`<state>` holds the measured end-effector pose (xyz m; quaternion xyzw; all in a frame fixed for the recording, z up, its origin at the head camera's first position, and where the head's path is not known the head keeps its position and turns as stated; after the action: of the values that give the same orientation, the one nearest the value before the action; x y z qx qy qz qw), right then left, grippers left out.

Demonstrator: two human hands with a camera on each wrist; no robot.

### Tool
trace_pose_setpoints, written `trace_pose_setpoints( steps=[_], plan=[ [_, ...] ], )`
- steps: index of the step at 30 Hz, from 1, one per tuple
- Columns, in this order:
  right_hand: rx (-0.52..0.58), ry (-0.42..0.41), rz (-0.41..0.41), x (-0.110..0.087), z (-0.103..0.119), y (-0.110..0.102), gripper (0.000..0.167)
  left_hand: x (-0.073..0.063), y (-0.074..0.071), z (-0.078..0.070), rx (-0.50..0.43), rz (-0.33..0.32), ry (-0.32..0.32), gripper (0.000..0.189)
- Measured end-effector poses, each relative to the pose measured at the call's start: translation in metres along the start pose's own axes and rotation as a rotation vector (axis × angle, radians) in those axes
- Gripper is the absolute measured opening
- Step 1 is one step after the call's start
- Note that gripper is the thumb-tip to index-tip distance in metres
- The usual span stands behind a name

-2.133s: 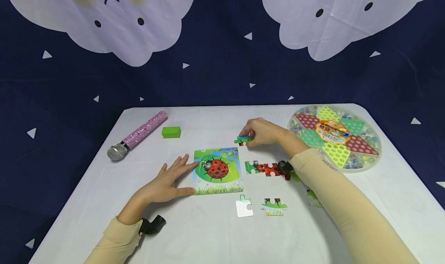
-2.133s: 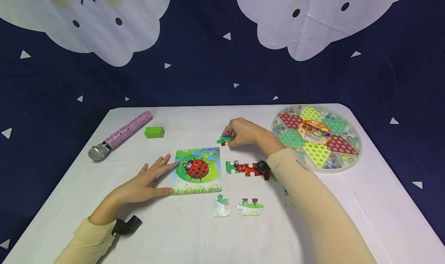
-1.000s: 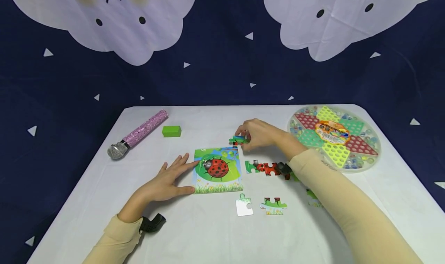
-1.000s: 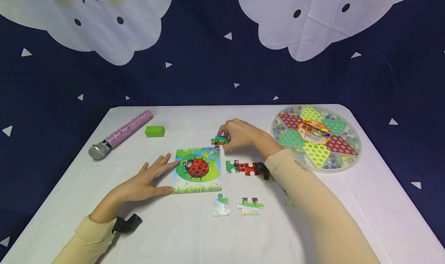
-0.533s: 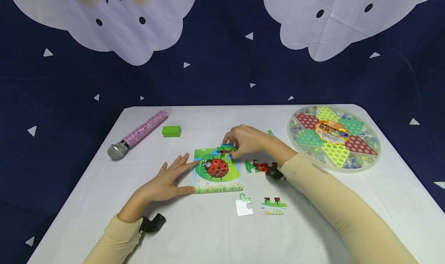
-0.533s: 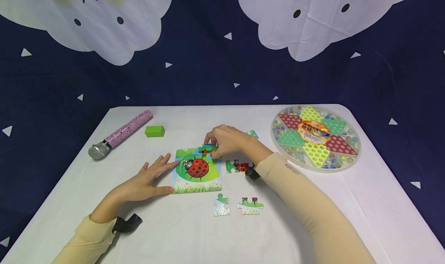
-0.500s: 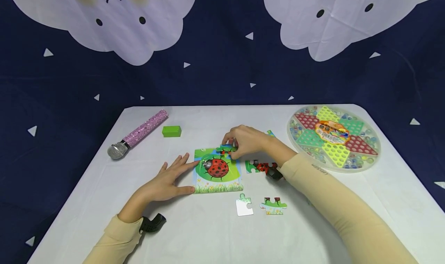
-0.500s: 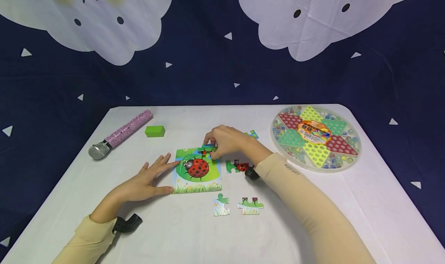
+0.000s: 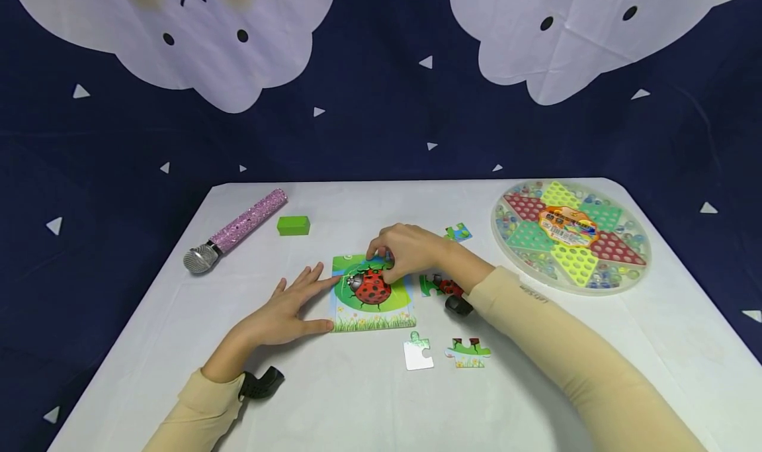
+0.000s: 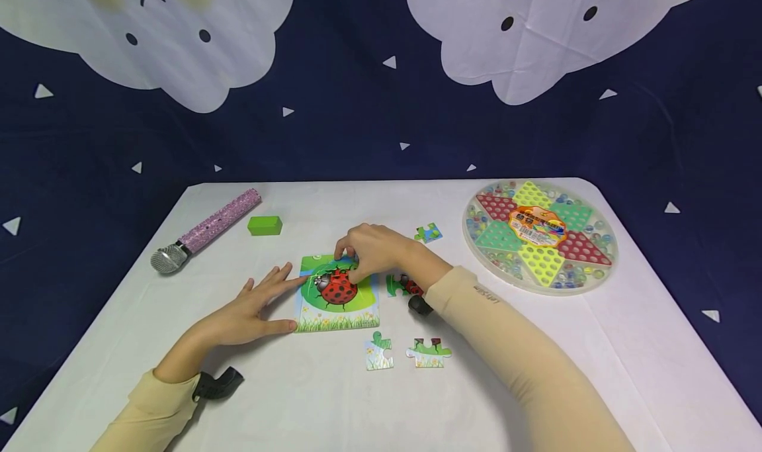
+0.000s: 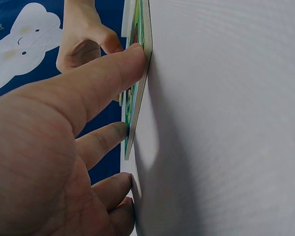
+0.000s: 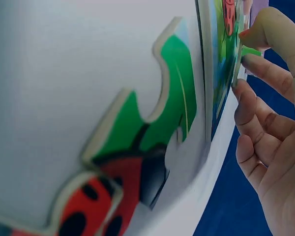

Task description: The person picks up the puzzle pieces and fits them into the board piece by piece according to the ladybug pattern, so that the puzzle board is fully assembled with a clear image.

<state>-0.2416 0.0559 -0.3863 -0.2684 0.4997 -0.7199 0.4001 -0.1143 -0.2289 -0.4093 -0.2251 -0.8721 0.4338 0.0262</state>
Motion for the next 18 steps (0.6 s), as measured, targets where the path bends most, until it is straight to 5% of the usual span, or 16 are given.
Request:
trace_pose_setpoints(
  steps=[6,18],
  plan=[
    [-0.023,-0.018,0.01,0.005,0.003,0.003,0.044,0.003,0.004,0.008,0.013,-0.003,-0.013,0.083],
    [-0.071,-0.027,0.011,0.01,0.009,0.004,0.045,0.0,-0.003,-0.006,0.01,0.016,-0.018,0.082]
  ],
)
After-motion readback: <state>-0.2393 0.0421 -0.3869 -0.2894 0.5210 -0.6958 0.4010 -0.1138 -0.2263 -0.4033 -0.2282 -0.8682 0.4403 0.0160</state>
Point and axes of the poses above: each hand's wrist, its own x-axis towards the middle knuckle, its own y-axis out of the palm, z = x × y, the point moved 1 cm from there along x, towards the middle knuckle, and after that the axes turned 3 degrees about -y, right-handed, at the moved point
